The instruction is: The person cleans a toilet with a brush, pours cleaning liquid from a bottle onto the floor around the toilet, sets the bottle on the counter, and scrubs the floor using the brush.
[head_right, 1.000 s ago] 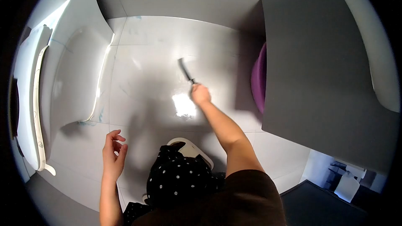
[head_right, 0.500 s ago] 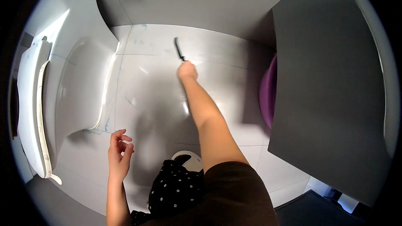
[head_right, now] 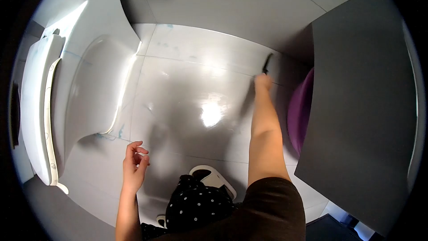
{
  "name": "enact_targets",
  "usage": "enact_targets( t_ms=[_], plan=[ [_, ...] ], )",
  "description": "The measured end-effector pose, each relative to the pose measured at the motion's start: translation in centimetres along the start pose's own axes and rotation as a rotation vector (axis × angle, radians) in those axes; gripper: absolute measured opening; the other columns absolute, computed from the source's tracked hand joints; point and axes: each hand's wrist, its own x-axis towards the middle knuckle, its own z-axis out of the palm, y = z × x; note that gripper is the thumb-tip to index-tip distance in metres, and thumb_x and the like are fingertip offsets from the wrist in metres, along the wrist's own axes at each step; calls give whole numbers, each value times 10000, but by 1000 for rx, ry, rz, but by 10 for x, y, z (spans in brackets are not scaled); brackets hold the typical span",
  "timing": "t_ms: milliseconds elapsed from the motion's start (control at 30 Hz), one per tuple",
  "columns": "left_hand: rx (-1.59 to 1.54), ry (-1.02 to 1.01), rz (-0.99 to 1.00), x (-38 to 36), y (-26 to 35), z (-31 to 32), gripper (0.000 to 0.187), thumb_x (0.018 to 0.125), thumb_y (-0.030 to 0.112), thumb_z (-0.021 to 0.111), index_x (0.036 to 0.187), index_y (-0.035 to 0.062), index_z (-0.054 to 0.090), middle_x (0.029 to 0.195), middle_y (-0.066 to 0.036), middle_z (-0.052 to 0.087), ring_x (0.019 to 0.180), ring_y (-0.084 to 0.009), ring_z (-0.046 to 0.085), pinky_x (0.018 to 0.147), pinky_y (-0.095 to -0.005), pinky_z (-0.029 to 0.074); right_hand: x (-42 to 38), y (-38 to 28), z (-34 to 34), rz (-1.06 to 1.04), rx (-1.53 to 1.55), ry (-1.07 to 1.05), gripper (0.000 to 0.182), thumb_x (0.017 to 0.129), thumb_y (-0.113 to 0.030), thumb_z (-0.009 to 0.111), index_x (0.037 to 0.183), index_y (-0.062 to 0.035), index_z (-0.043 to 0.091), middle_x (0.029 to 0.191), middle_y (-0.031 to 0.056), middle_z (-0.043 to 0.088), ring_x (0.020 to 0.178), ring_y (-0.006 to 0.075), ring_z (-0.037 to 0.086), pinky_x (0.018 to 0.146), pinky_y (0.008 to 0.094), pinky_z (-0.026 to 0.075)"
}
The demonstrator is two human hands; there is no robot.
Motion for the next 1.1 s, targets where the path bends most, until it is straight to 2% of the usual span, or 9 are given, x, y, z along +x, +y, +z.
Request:
enact_targets(
  t_ms=[33,67,133,300,433,500,633,967,1100],
  plan=[
    [5,-10,-15,-2,1,-1,381,826,-20,577,1188,43,480,915,-42,562,652,-83,486,576,-217,409,-40,-41,-9,-70,-90,-69,391,936,-331,429,933,-6,647,840,183,661,708,296,648,601,419,502],
    [7,-3,-16,-2,1,-3,381,826,-20,577,1188,43,480,915,-42,562,652,-83,486,576,-217,409,-86,-85,-21,-182,-232,-85,334,905,-220,418,1025,-10,648,1066,224,628,1016,395,591,880,442,468],
    [21,7,-4,-5,0,-9,385,821,-18,583,1187,45,481,907,-43,564,651,-84,483,575,-217,408,-138,-129,-2,-198,2,-182,352,921,-274,434,1006,-7,647,1053,251,620,1019,408,584,870,459,464],
    [55,21,9,-18,4,-18,397,808,-24,585,1186,36,480,902,-46,564,647,-89,479,572,-221,409,-250,-196,42,-507,-275,-482,361,927,-250,374,1043,-43,646,1093,172,638,1032,338,609,874,439,487],
    [107,10,4,-34,9,-27,396,798,-35,583,1177,22,483,901,-48,563,643,-93,480,573,-227,415,-299,-192,51,-758,-394,-651,411,933,-312,361,1035,-29,642,1072,214,631,1017,364,606,898,462,471],
    [112,34,-2,-43,7,-36,392,797,-36,582,1173,21,484,900,-49,562,642,-93,482,573,-226,417,-263,-191,41,-625,-383,-515,336,912,-200,395,1036,-15,646,1062,184,648,981,340,633,847,458,501],
    [113,84,-35,-56,1,-48,386,798,-39,578,1168,17,482,899,-52,562,635,-93,489,570,-226,421,-186,-160,2,-172,-24,-233,408,947,-281,355,1009,-3,647,1032,210,646,991,368,612,830,461,488],
    [143,47,1,-53,-1,-39,389,800,-43,572,1171,15,474,905,-60,562,628,-98,500,571,-235,428,-274,-144,29,-673,-421,-455,366,939,-264,373,1047,-18,622,1014,219,649,958,373,629,828,454,503],
    [120,91,16,-57,0,-46,380,805,-42,566,1169,17,476,905,-58,561,628,-97,498,570,-235,426,-191,-125,-1,-240,-80,-223,430,944,-322,382,1011,16,641,1038,261,623,994,405,597,854,478,472]
  ],
)
